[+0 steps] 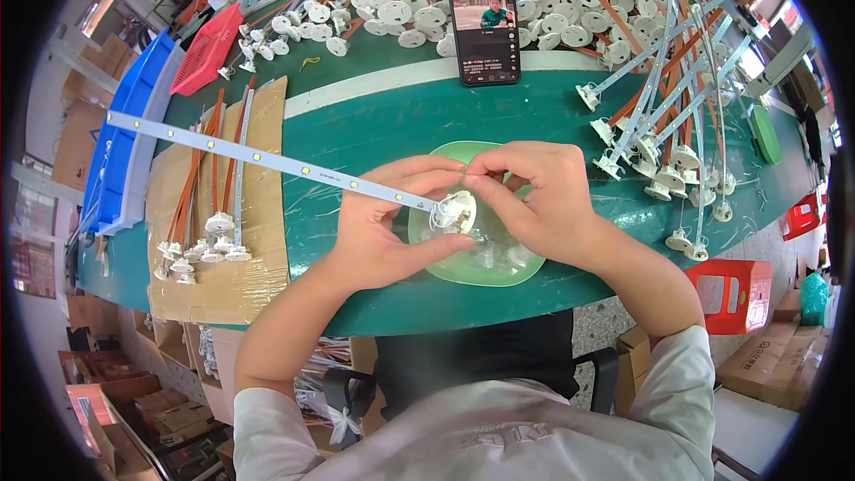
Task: Assembling white circular plastic bases onto long thin LED light rods at a workbench.
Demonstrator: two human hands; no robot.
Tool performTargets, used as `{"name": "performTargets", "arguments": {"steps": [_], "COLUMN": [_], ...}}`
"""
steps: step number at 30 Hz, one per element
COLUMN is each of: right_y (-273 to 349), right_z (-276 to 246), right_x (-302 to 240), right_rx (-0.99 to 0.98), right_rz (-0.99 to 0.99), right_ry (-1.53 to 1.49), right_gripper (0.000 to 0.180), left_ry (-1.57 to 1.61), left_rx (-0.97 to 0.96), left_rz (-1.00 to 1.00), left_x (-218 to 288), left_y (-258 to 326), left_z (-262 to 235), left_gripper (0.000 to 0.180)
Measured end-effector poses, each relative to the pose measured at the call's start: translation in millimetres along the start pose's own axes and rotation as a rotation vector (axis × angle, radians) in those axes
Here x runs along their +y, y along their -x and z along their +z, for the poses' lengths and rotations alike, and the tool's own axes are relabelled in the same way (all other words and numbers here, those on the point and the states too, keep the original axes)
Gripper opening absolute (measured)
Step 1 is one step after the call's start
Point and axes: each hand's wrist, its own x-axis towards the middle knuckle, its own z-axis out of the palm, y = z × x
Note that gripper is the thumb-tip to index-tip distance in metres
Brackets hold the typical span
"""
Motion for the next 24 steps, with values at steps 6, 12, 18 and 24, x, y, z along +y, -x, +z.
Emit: {"name": "performTargets", "arguments": {"steps": [6,12,18,24], "right_y": [-0.7,0.7,0.3,2.5], "right_z": [1.1,0.0,2.9,3.7], "right_x": [-0.7,-1.7,-0.9,-1.4], "right_rx": [0.077,0.024,0.125,0.096], "right_rz": [0.019,-0.031,-0.139,-0.091], "right_ry": [-0.054,-0.024,0.045,0.005], "right_gripper": [0.006,0.007,0.005,0.008], "left_ry": [0.061,0.108,0.099,0.107], "left_rx": [0.006,0.009,0.024,0.05], "left_rz": [0.034,0.005,-0.004,-0.001], "left_x": [0.9,-2.0,-1.3,-1.7], "left_y": [0.0,0.2,0.2,1.5], "left_z": [-1.7,1.8,1.2,3.2], "left_gripper": [0.055,0.051,0.051,0.054]}}
